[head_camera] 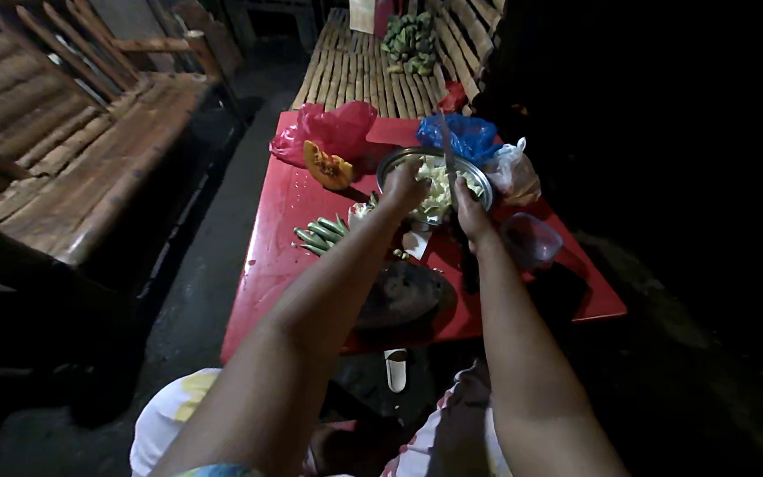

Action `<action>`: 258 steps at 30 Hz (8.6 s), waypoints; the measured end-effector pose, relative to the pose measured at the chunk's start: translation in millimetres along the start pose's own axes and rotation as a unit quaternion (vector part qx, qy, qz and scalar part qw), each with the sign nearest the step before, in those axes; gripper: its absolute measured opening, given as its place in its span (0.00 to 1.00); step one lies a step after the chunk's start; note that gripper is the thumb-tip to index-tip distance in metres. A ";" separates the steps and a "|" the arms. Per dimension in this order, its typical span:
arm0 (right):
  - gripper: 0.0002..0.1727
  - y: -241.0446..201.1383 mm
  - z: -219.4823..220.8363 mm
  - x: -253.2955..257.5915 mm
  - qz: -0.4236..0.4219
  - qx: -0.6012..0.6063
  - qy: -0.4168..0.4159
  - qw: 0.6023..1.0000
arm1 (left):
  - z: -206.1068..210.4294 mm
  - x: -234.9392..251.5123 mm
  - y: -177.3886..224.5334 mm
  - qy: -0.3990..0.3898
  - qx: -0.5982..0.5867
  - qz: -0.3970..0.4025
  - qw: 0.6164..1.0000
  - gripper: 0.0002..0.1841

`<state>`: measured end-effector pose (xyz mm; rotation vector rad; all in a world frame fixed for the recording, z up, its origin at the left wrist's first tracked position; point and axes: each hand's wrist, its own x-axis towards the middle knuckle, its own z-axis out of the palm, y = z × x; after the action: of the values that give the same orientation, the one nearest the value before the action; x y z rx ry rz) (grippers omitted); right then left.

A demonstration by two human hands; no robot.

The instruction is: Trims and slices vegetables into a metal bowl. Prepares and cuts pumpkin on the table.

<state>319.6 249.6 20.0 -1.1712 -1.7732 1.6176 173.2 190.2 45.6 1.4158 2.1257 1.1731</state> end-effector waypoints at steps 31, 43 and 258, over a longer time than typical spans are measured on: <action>0.32 23.1 41.6 -52.8 -0.053 0.032 -0.116 0.991 | -120.6 -110.7 -136.8 -0.146 0.438 0.077 0.884 0.13; 0.37 21.1 67.8 -74.2 -0.039 0.130 -0.175 0.975 | -70.7 -128.2 -64.2 0.144 -0.302 -0.016 0.942 0.15; 0.28 -5.3 9.5 -7.2 -0.217 0.022 -0.078 0.973 | 10.6 -47.5 2.3 0.062 -0.125 0.050 0.989 0.21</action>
<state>314.2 238.6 24.6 -0.5894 -1.9133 1.5018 203.0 153.7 33.1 1.3790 1.9209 1.5434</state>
